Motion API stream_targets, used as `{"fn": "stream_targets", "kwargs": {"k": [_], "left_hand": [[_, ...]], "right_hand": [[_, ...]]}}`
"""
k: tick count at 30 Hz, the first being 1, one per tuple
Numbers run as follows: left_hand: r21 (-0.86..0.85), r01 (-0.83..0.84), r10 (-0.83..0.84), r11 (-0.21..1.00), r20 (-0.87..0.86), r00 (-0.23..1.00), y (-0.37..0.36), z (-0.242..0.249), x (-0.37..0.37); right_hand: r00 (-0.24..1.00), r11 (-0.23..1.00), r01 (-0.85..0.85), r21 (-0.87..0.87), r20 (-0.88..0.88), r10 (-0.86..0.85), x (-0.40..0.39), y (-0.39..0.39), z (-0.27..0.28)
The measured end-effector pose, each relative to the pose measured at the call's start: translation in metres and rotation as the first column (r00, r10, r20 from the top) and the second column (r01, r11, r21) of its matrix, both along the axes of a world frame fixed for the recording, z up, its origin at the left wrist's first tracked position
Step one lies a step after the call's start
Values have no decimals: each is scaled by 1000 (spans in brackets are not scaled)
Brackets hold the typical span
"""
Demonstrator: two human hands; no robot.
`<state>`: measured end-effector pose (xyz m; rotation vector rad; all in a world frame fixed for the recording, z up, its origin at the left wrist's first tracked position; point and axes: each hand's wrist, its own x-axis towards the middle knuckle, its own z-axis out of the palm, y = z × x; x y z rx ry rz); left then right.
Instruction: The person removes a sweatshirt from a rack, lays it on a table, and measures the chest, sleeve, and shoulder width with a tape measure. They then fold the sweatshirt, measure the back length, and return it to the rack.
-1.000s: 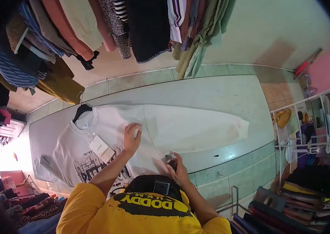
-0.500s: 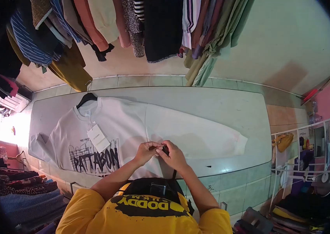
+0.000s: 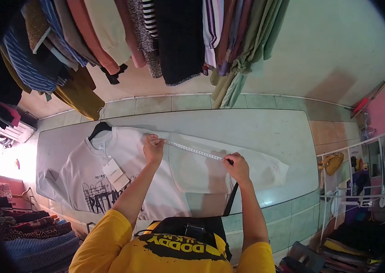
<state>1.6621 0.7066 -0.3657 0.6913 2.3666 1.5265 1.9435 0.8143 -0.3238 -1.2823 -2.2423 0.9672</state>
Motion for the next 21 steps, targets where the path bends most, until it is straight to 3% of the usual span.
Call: {"fn": "stream_targets", "kwargs": {"k": [1, 3, 6, 9, 13, 18, 21], "left_hand": [[-8, 3, -3, 1000, -1, 1000, 5, -2, 0], [-174, -57, 27, 983, -167, 986, 15, -4, 5], [-236, -150, 81, 960, -279, 957, 26, -5, 13], [-275, -215, 132, 937, -290, 948, 32, -10, 16], [-244, -219, 116, 945, -378, 919, 33, -20, 16], [-274, -263, 104, 925, -483, 869, 34, -19, 19], [-273, -285, 102, 919, -532, 841, 34, -19, 22]], "right_hand": [[999, 999, 15, 34, 35, -17, 1, 5, -3], [999, 1000, 19, 14, 40, -19, 4, 14, -9], [999, 997, -11, 77, 45, 8, 2, 32, -17], [996, 998, -35, 47, 83, 31, -2, 41, -24], [992, 984, -75, 160, 117, 56, -5, 47, -31], [959, 990, 41, 138, 271, -77, 6, 58, -24], [963, 989, 31, 148, 262, -69, 17, 62, -27]]}}
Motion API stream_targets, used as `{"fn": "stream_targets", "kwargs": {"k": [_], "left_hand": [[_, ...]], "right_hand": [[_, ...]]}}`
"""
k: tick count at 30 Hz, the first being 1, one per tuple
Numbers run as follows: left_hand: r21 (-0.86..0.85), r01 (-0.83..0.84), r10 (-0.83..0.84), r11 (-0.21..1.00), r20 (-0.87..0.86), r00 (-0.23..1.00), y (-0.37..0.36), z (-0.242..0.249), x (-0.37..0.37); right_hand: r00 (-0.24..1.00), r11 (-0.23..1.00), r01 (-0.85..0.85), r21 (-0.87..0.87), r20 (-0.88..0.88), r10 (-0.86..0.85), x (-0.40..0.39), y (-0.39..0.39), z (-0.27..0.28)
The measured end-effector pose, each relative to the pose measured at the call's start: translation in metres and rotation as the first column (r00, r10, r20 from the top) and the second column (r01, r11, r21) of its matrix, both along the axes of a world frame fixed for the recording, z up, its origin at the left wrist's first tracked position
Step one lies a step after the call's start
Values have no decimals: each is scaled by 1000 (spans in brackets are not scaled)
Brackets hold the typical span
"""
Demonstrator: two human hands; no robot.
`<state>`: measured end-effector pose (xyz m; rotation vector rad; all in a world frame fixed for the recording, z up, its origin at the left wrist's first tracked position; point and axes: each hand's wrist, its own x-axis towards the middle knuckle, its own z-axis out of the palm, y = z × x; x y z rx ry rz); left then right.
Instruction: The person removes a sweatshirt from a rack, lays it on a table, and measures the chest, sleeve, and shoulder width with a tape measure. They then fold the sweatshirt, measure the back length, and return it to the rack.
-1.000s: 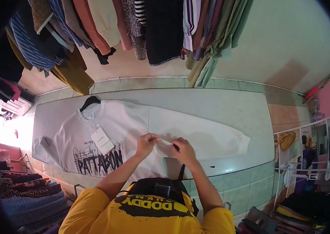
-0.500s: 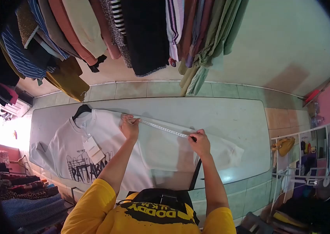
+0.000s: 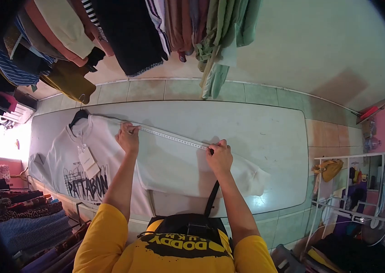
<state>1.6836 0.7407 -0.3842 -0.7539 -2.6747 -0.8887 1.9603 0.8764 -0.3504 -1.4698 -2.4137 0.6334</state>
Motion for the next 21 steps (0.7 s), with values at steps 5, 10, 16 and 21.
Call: {"fn": "stream_targets", "kwargs": {"k": [5, 10, 16, 21], "left_hand": [[-27, -6, 5, 1000, -20, 1000, 2, 0, 1], [-75, -40, 42, 996, 34, 999, 4, 5, 3], [-184, -44, 22, 982, -121, 992, 19, 6, 51], [-350, 546, -618, 761, -136, 775, 34, 5, 182]], "right_hand": [[998, 1000, -30, 6, 56, 30, 1, 3, -5], [995, 1000, -12, 4, 95, 11, -2, 3, -7], [989, 999, -25, -20, 145, 28, -4, 4, -5], [986, 1000, -11, -17, 166, 14, -6, 4, -4]]}}
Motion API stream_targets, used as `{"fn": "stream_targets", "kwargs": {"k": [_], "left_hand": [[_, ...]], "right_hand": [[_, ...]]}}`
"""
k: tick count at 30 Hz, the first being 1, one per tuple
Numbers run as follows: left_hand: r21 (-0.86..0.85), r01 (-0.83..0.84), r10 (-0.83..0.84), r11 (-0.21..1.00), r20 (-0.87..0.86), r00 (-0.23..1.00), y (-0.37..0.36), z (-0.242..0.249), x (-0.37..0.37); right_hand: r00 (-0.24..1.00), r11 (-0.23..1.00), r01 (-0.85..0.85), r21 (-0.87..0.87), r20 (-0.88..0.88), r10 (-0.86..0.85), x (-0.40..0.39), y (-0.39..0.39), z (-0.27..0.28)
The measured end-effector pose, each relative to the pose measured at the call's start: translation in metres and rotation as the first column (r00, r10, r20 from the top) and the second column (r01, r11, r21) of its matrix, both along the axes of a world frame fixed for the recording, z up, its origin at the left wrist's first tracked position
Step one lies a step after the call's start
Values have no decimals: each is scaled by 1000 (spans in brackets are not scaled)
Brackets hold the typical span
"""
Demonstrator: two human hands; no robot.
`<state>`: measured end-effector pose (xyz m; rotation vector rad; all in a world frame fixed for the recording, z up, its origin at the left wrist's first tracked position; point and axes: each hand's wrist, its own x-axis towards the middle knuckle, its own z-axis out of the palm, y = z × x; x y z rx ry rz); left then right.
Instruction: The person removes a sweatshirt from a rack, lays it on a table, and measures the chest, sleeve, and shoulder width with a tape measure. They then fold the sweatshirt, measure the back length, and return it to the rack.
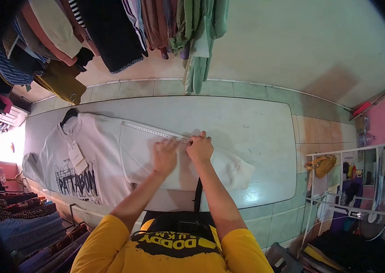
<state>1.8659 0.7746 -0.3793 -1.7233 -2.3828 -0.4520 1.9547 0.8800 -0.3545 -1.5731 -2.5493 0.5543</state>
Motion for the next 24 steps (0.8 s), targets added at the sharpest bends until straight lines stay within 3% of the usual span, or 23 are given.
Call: {"fn": "stream_targets", "kwargs": {"k": [4, 9, 14, 18, 24], "left_hand": [[49, 11, -17, 999, 119, 993, 3, 6, 32], [-28, 53, -52, 998, 25, 998, 7, 8, 20], [-66, 42, -42, 997, 1, 999, 10, 8, 19], [-60, 51, -49, 997, 32, 998, 10, 11, 19], [-95, 63, -57, 994, 68, 996, 10, 14, 19]], "right_hand": [[1000, 999, 4, 34, -22, -4, 0, 1, -5], [992, 995, -62, -83, -116, 52, 17, 9, -1], [956, 961, -66, -270, -293, -17, 133, 58, 11], [945, 945, -25, -327, -317, -85, 232, 82, 10], [899, 898, -31, -438, -405, -166, 262, 76, 0]]}}
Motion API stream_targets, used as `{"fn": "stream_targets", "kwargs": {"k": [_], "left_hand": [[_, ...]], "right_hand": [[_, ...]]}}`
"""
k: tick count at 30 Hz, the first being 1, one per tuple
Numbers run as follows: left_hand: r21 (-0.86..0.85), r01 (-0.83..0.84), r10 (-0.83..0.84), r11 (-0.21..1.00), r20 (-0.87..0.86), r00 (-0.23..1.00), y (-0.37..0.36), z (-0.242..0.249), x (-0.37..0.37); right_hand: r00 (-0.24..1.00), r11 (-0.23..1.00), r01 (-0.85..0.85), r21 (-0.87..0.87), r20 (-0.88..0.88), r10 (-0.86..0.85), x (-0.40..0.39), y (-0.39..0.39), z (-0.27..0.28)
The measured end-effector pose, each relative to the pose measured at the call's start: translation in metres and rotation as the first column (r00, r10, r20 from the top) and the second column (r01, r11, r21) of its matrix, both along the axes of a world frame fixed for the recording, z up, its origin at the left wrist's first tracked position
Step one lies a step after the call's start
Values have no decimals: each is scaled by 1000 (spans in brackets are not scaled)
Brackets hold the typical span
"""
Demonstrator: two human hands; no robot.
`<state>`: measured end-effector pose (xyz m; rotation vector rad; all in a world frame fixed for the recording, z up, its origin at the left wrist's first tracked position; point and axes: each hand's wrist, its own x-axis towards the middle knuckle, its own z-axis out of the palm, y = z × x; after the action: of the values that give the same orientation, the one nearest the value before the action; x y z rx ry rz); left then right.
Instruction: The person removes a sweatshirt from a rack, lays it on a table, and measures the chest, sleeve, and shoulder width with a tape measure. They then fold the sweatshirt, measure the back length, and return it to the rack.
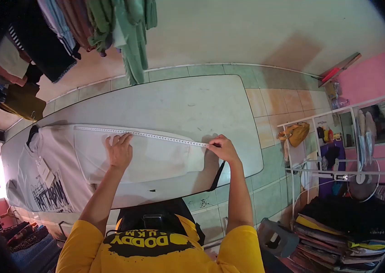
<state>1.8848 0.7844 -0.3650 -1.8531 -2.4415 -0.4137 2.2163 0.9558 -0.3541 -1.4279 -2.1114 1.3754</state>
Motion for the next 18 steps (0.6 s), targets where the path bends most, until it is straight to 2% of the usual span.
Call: {"fn": "stream_targets", "kwargs": {"k": [9, 14, 18], "left_hand": [[-23, 12, -12, 1000, -18, 1000, 0, 0, -1], [-55, 9, -10, 998, -24, 1000, 0, 1, -1], [-66, 6, -8, 998, -34, 999, 0, 0, -2]], "right_hand": [[997, 994, -3, -106, -76, -5, 5, 7, -8], [1000, 986, -20, -167, -25, 16, 3, 14, -4], [999, 988, -54, -145, 1, 54, 2, 18, -8]]}}
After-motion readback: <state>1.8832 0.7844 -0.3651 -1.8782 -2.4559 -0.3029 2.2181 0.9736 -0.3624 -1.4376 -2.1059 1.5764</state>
